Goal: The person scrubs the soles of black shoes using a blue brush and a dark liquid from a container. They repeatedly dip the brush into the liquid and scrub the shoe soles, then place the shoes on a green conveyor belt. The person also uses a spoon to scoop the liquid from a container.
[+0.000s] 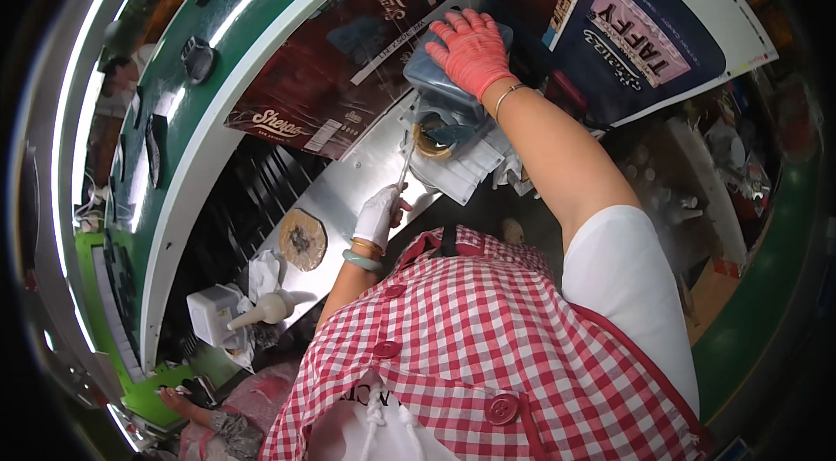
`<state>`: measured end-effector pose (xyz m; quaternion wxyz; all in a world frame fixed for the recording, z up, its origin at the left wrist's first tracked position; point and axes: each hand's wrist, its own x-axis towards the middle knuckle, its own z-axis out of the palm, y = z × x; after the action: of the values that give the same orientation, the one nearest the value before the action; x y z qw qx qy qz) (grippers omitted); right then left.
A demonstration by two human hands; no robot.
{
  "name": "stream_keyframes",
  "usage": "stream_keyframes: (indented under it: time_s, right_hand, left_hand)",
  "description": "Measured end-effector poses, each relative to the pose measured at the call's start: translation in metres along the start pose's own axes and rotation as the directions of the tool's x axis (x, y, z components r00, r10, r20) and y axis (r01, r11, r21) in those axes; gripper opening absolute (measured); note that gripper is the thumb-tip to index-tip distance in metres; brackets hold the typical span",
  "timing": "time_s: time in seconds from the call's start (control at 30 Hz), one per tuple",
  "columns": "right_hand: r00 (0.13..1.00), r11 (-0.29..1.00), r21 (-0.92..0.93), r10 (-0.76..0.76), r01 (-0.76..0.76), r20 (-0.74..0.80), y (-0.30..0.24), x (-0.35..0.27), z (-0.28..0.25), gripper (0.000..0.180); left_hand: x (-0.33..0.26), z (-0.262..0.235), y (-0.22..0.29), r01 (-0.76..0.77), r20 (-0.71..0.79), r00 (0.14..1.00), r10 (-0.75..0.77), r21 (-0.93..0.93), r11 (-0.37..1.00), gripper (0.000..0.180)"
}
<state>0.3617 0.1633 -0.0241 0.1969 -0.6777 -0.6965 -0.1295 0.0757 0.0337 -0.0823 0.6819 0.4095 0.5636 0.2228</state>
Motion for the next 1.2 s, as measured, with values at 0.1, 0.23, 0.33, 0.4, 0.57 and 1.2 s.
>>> stream_keyframes:
  time_s: [0.1, 0.23, 0.33, 0.4, 0.57, 1.2]
  right_hand:
    - [1.0, 1.0, 0.011, 0.009, -0.009, 0.011, -0.001, 0.0, -0.001, 0.047]
    - [1.0, 1.0, 0.004, 0.025, -0.025, 0.015, 0.002, -0.001, 0.002, 0.048]
    - [0.999, 1.0, 0.003, 0.031, -0.031, 0.022, -0.001, 0.0, 0.001, 0.048]
    - [0.999, 0.999, 0.005, 0.042, -0.042, 0.029, 0.0, -0.001, 0.002, 0.048]
    - [0.998, 0.998, 0.012, 0.055, -0.055, 0.031, 0.002, -0.001, 0.001, 0.048]
    - [0.998, 0.997, 0.033, 0.069, -0.069, 0.0, 0.003, -0.001, 0.003, 0.046]
  left_hand:
    - [0.007, -0.013, 0.004, -0.043, -0.013, 0.999, 0.046, 0.191, 0.981, 0.038]
    - [0.008, -0.004, 0.011, -0.08, -0.138, 0.985, 0.108, 0.189, 0.979, 0.026]
    - [0.024, -0.013, 0.003, -0.254, -0.215, 0.889, 0.405, 0.505, 0.825, 0.019]
    - [0.02, -0.009, 0.013, -0.237, -0.22, 0.804, 0.553, 0.733, 0.637, 0.018]
    - [0.019, -0.004, 0.039, -0.295, -0.198, 0.649, 0.734, 0.825, 0.483, 0.014]
    - [0.013, 0.01, 0.095, -0.161, 0.322, 0.769, 0.553, 0.934, -0.32, 0.015]
